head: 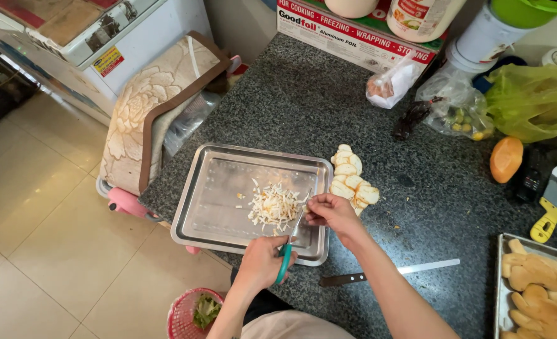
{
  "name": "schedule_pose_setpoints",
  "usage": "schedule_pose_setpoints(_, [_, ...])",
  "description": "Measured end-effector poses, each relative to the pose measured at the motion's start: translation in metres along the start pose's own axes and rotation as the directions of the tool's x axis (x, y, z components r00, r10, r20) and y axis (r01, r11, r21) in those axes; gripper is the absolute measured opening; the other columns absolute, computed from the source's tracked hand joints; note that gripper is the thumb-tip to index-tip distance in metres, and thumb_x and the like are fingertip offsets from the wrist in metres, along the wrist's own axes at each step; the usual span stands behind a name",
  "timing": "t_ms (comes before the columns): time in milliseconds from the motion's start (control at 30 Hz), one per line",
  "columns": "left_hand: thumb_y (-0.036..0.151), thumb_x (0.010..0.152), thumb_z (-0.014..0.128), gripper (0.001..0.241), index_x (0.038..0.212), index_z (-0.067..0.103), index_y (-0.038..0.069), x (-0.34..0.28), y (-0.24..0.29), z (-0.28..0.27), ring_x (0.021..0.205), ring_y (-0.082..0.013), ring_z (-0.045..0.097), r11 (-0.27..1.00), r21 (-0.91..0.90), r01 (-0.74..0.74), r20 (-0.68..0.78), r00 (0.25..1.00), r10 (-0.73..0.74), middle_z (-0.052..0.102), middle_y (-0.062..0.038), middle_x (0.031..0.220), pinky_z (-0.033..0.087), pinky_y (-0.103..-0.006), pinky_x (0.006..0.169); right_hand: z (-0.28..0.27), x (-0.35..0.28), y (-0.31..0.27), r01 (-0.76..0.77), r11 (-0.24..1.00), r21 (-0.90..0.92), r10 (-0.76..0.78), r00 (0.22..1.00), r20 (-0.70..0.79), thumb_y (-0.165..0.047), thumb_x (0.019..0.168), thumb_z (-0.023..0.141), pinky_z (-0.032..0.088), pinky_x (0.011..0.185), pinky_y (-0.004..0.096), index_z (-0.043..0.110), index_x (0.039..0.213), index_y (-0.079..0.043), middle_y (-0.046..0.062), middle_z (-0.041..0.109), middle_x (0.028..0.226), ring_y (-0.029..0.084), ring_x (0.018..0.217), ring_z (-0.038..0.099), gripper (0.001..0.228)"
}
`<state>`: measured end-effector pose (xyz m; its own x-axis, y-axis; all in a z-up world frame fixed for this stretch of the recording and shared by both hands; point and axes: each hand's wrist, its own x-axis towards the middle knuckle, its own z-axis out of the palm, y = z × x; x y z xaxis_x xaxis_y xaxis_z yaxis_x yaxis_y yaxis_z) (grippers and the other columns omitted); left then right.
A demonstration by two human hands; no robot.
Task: Cutting pieces of bread into small shreds using scissors on a metal tray.
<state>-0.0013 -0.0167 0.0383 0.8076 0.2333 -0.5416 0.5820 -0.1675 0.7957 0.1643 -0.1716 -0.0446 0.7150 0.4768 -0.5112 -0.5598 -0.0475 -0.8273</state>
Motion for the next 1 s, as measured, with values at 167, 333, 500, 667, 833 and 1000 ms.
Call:
schedule_pose_setpoints(167, [0.031,0.077,0.077,0.045,0.117,0.077,0.012,0.021,-0.029,0.004,0.060,-0.0183,0.065,0.972,0.224,-0.067,-0.124,0.988,0.097,0.073,-0.006,0.072,0.050,-0.0307,0.058,0.004,-0.004,-0.008,0.006,1.000,0.000,-0.006,1.000,-0.024,-0.004,0.095,0.070,0.058,0.068,0.029,0.070,0.107,0.006,0.015,0.072,0.089,0.020,0.076,0.069,0.016])
schedule_pose_setpoints(333, [0.046,0.077,0.075,0.060,0.131,0.069,0.020,0.028,-0.035,0.009,0.091,-0.0255,0.075,0.922,0.387,-0.003,-0.119,0.991,0.053,0.080,-0.004,0.101,0.058,-0.0348,0.081,0.000,0.001,-0.005,0.037,0.999,0.023,-0.037,0.999,-0.032,-0.003,0.094,0.070,0.059,0.073,0.028,0.072,0.110,0.007,0.013,0.072,0.092,0.019,0.079,0.069,0.019])
schedule_pose_setpoints(500, [0.046,0.077,0.074,0.059,0.130,0.069,0.020,0.032,-0.035,0.016,0.087,-0.0292,0.074,0.916,0.401,-0.021,-0.098,0.993,0.065,0.079,-0.006,0.097,0.056,-0.0379,0.078,-0.006,0.011,0.009,0.049,0.993,0.107,-0.046,0.999,-0.027,-0.001,0.096,0.068,0.060,0.074,0.030,0.071,0.110,0.008,0.014,0.072,0.093,0.021,0.079,0.069,0.017])
schedule_pose_setpoints(667, [0.040,0.076,0.076,0.054,0.123,0.072,0.014,0.032,-0.029,0.016,0.073,-0.0278,0.070,0.923,0.371,-0.101,-0.084,0.986,0.142,0.077,-0.008,0.084,0.055,-0.0366,0.069,-0.004,0.005,0.005,0.025,0.995,0.098,-0.022,0.999,-0.028,-0.001,0.096,0.068,0.059,0.073,0.029,0.071,0.110,0.009,0.015,0.072,0.093,0.020,0.078,0.068,0.018])
schedule_pose_setpoints(833, [0.032,0.076,0.075,0.038,0.111,0.079,0.018,0.028,-0.020,0.014,0.051,-0.0227,0.053,0.932,0.342,-0.123,-0.054,0.987,0.150,0.064,-0.004,0.057,0.046,-0.0349,0.054,-0.009,0.011,0.016,0.020,0.993,0.114,-0.018,1.000,-0.018,-0.001,0.095,0.068,0.058,0.072,0.029,0.071,0.109,0.009,0.015,0.071,0.090,0.019,0.076,0.067,0.018])
schedule_pose_setpoints(1000, [0.019,0.081,0.072,0.032,0.110,0.080,0.010,0.020,-0.004,0.009,0.043,-0.0123,0.055,0.986,0.158,-0.053,-0.007,0.998,0.055,0.064,-0.002,0.052,0.044,-0.0266,0.046,-0.012,0.014,0.016,-0.010,0.991,0.133,0.010,1.000,-0.001,-0.003,0.095,0.069,0.058,0.067,0.030,0.070,0.107,0.008,0.015,0.070,0.086,0.020,0.073,0.066,0.016])
